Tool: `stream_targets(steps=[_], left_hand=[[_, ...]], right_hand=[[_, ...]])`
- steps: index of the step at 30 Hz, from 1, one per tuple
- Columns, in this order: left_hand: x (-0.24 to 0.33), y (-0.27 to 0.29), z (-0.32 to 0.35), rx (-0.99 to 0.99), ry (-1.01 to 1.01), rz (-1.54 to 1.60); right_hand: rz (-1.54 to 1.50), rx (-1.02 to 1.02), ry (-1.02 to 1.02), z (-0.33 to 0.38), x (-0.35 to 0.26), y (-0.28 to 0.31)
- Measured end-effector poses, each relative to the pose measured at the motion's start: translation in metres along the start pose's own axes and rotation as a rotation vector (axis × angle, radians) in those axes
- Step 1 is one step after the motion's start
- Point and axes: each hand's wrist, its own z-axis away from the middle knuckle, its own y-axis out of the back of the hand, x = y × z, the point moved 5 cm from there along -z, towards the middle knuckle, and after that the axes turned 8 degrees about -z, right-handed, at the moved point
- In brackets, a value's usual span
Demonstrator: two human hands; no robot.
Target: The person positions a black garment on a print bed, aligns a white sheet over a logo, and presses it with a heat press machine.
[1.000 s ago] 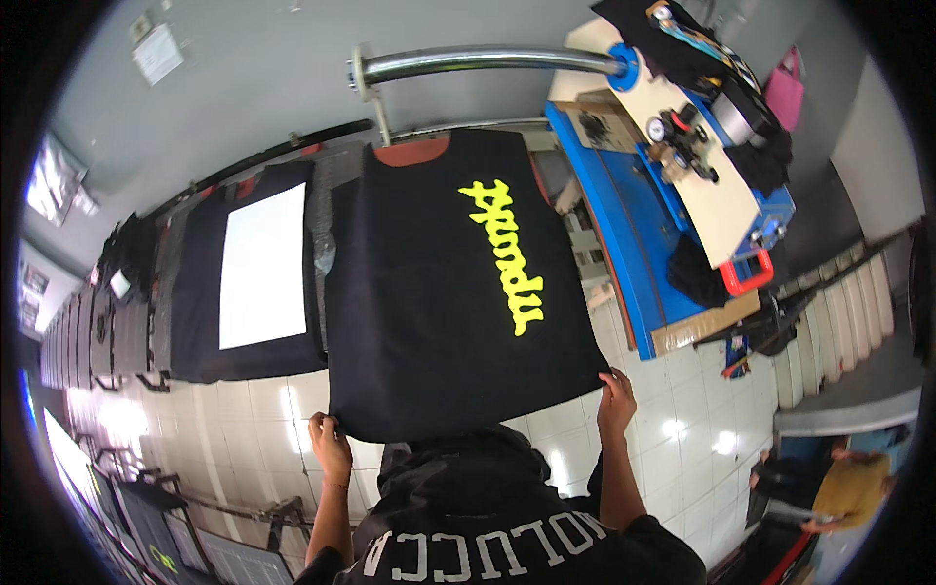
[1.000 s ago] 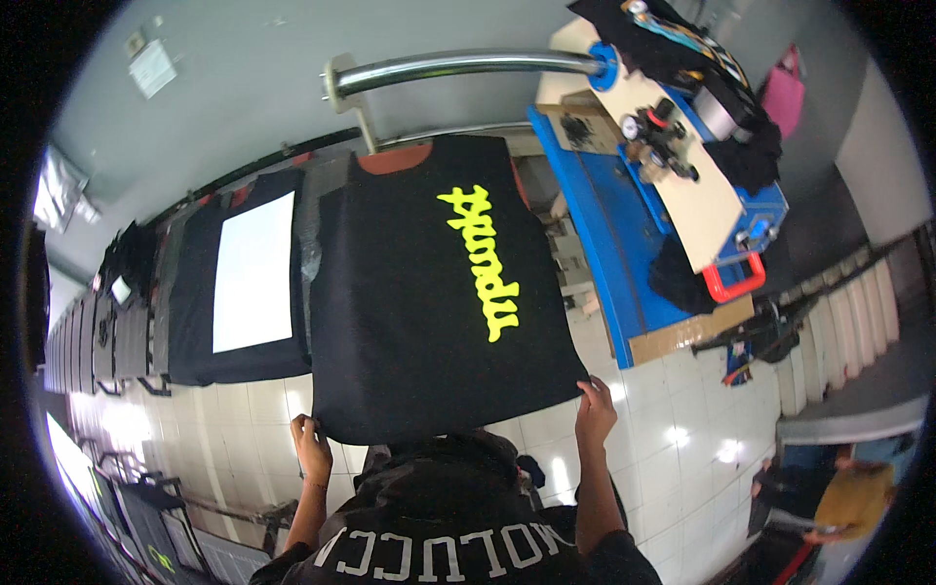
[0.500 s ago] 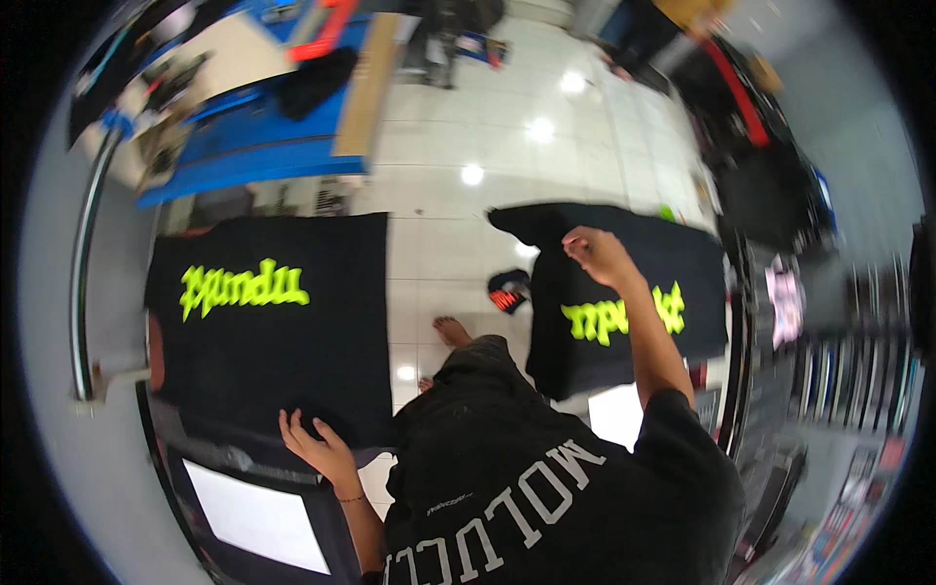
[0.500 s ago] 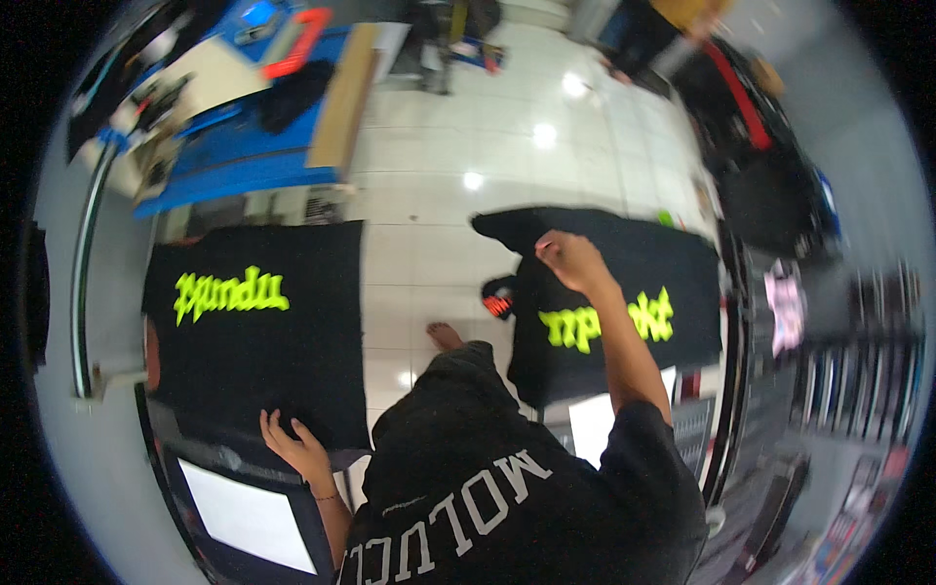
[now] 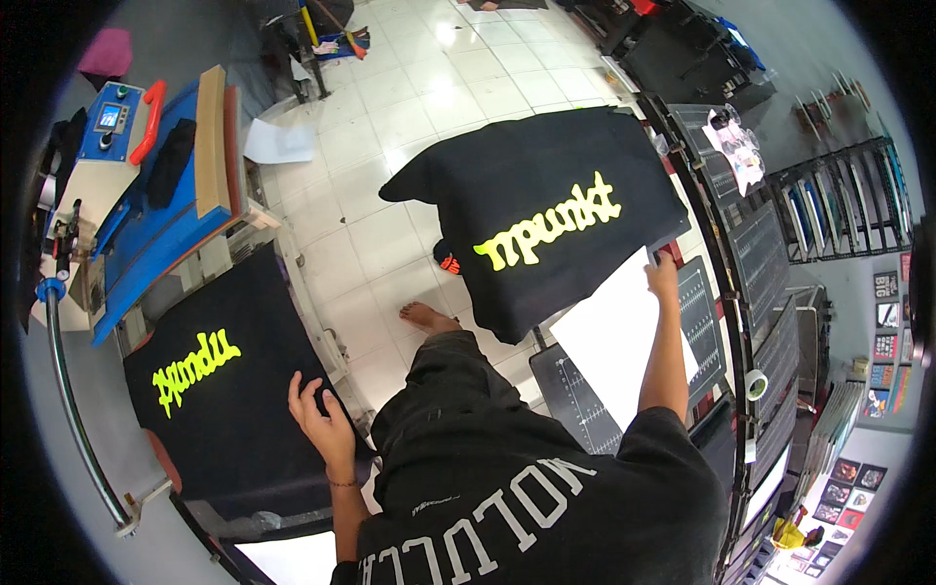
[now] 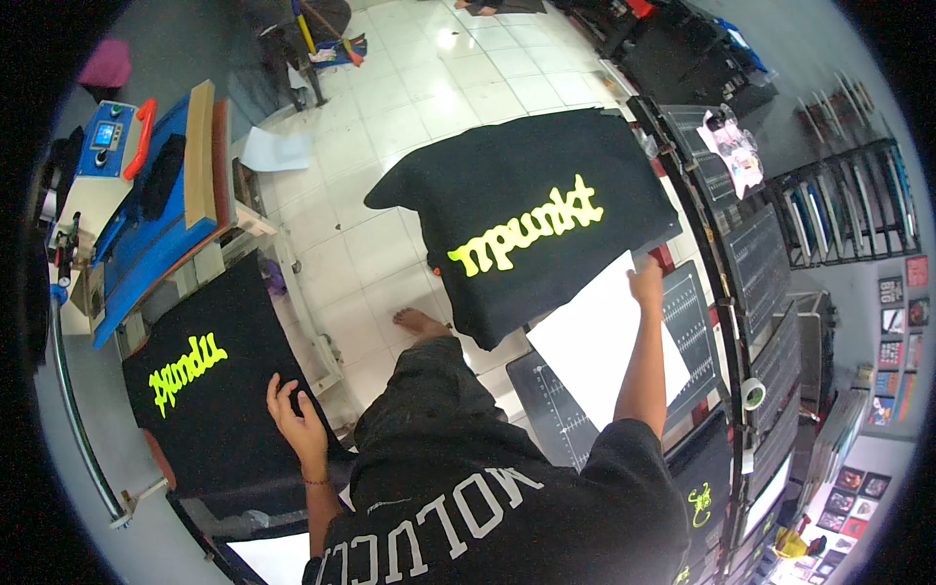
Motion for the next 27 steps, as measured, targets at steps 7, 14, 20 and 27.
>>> stream_targets(steps=[7, 14, 20, 27], left_hand=[[-0.012, 0.013, 0.001, 0.023, 0.022, 0.028], [-0.024, 0.009, 0.016, 0.049, 0.115, 0.085], [0.011, -0.003, 0.005, 0.027, 0.029, 0.137], [0.050, -0.052, -0.020, -0.442, -0.048, 0.723]], right_hand=[[-0.232, -0.558, -0.378, -0.004, 0.013, -0.014], [0.017, -0.654, 0.143, 0.019, -0.077, 0.037], [0.218, -0.659, 0.277, 0.071, -0.207, 0.135], [-0.157, -0.969, 1.253, 0.203, -0.472, 0.169]])
